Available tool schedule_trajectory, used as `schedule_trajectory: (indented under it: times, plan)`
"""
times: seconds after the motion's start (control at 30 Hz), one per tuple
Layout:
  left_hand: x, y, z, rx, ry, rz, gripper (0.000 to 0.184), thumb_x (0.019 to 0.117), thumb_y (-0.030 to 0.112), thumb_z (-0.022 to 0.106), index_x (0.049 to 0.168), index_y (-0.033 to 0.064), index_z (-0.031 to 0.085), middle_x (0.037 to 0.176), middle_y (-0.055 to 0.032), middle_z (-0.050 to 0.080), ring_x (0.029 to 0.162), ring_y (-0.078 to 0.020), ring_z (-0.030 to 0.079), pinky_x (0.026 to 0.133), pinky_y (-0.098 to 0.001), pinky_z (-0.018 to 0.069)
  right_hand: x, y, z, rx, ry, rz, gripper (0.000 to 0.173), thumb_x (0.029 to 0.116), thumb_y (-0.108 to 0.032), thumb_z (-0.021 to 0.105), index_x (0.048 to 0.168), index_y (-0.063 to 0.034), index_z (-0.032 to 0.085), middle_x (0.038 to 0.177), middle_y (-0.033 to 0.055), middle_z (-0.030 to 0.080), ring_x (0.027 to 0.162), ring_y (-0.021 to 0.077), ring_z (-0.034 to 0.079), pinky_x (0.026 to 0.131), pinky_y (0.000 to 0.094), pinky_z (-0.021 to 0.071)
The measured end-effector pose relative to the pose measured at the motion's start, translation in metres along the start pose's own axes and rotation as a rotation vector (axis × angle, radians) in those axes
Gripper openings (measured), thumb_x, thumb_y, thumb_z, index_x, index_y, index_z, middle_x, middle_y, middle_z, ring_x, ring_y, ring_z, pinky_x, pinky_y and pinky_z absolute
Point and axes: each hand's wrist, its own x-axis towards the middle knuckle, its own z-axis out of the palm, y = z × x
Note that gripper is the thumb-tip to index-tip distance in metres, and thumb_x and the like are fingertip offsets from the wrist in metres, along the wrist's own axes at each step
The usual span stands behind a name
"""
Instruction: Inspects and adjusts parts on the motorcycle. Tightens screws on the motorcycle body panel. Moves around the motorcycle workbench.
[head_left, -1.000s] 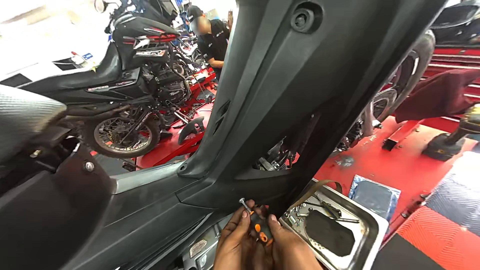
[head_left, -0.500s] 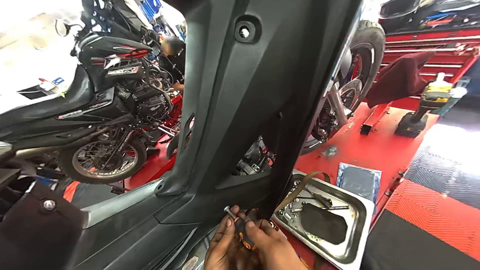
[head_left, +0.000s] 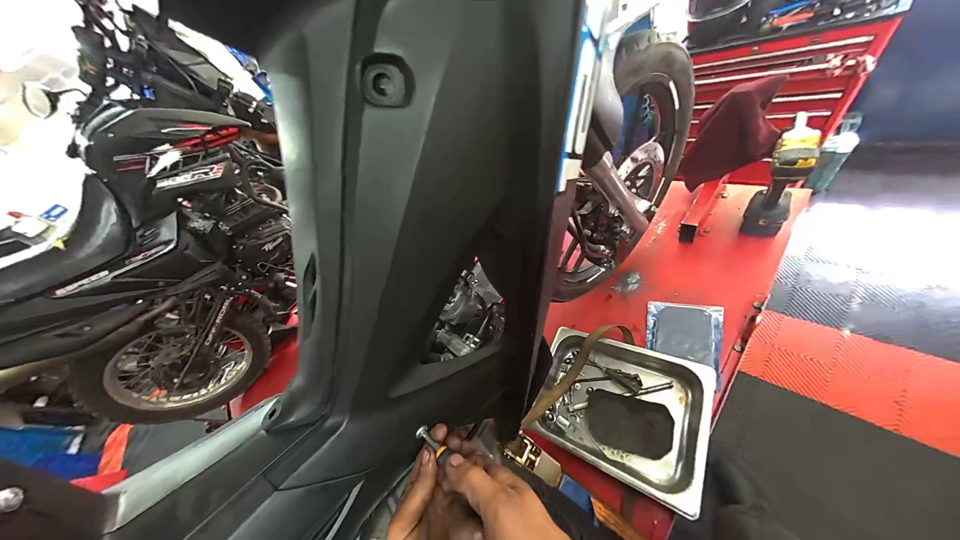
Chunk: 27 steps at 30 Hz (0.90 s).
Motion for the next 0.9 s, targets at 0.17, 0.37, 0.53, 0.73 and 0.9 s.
schedule_trajectory:
  times: [0.17,0.37,0.53,0.73,0.9]
  plan:
    - [-0.001,0.0,0.001,-0.026,-0.025,0.014,0.031,0.1093,0.013,0.035,0.119,0.0043,0.063,0.106,-0.0088,0.073,0.1,-0.0153,0.072,0.087,-0.0293,0.0598,-0.003,0.008,-0.011,-1.217,0.232,-0.445,0.049,0.1003,-0.043,0.06,0.129,-0.0035,0.06,0.096,0.011,0.072,0.078,0.0282,0.073,0.066,0.0481,0.0591]
    - [0.001,0.006,-0.005,-0.008,-0.053,-0.024,0.03,0.1085,0.017,0.039,0.121,0.0048,0.063,0.106,-0.0089,0.071,0.103,-0.0189,0.07,0.094,-0.0356,0.058,0.005,0.021,-0.003,-1.57,0.379,-0.743,0.036,0.0993,-0.036,0.058,0.114,-0.0047,0.069,0.075,0.0101,0.07,0.061,0.0278,0.069,0.051,0.0432,0.0552]
    - [0.002,0.008,0.0,-0.082,-0.058,-0.037,0.034,0.11,0.016,0.033,0.118,0.0021,0.063,0.112,-0.0115,0.071,0.108,-0.019,0.07,0.093,-0.0326,0.0582,0.005,0.006,-0.005,-0.753,0.143,-0.206,0.051,0.0984,-0.046,0.059,0.127,-0.0037,0.06,0.094,0.0149,0.071,0.092,0.0303,0.07,0.082,0.0541,0.0551]
    - [0.004,0.005,0.006,-0.016,0.038,0.0,0.031,0.11,0.017,0.037,0.112,0.0033,0.065,0.098,-0.0098,0.072,0.09,-0.0162,0.072,0.08,-0.0306,0.0609,-0.002,-0.006,0.001,-1.4,0.253,-0.394,0.046,0.0991,-0.043,0.058,0.128,-0.006,0.06,0.092,0.0124,0.072,0.078,0.0313,0.072,0.065,0.0497,0.0578]
    - [0.005,0.001,0.009,-0.206,0.073,-0.02,0.031,0.1089,0.017,0.039,0.112,0.0016,0.066,0.105,-0.0136,0.072,0.099,-0.0222,0.072,0.088,-0.0379,0.0601,0.019,0.006,0.009,-1.952,0.547,-0.815,0.038,0.0949,-0.036,0.058,0.113,-0.0066,0.074,0.08,0.0087,0.072,0.063,0.0241,0.07,0.052,0.0379,0.0548]
